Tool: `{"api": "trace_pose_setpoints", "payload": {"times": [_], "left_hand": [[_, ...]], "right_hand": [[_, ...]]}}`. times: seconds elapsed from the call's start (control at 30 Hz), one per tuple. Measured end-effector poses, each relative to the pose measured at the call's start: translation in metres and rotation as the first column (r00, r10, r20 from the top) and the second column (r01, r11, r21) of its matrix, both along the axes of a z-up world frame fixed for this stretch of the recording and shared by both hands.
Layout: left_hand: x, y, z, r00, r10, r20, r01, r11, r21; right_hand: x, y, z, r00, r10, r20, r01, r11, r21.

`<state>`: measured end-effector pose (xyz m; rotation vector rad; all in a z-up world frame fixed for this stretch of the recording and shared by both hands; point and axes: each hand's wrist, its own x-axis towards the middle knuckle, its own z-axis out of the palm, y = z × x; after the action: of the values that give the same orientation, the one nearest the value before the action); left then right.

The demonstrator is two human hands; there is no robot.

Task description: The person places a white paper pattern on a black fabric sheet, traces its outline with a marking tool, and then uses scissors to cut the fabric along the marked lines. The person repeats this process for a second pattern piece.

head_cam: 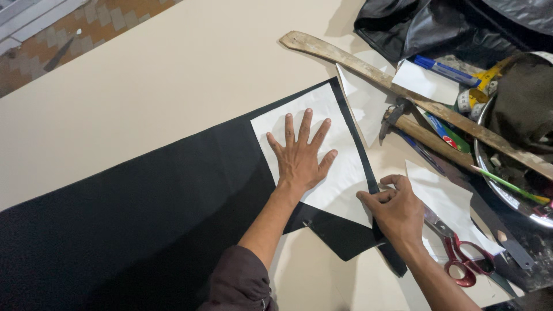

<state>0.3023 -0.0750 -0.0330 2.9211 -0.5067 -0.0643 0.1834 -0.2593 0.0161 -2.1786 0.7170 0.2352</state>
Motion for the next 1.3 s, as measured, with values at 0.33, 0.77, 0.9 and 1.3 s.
{"api": "trace_pose_setpoints", "payload": {"times": [0.33, 0.77, 0.9, 1.3], "left_hand": [[0.000, -0.004, 0.013, 0.998, 0.014, -0.062, -0.011, 0.999, 0.047], [-0.002, -0.006, 0.030, 0.997, 0.004, -0.081, 0.002, 0.996, 0.085], [-0.001, -0.009, 0.024, 0.993, 0.019, -0.114, -0.006, 0.994, 0.110], [-0.005, -0.009, 0.033, 0.993, 0.026, -0.114, -0.013, 0.993, 0.116]], "right_hand": [[0.000, -0.002, -0.003, 1.000, 0.001, 0.022, -0.001, 1.000, -0.020], [-0.107, -0.145, 0.005, 0.943, 0.288, 0.168, -0.137, 0.794, -0.593], [-0.128, -0.178, -0.013, 0.917, 0.386, 0.097, -0.238, 0.727, -0.645], [-0.133, -0.196, -0.047, 0.976, 0.189, -0.111, -0.215, 0.723, -0.657]]}}
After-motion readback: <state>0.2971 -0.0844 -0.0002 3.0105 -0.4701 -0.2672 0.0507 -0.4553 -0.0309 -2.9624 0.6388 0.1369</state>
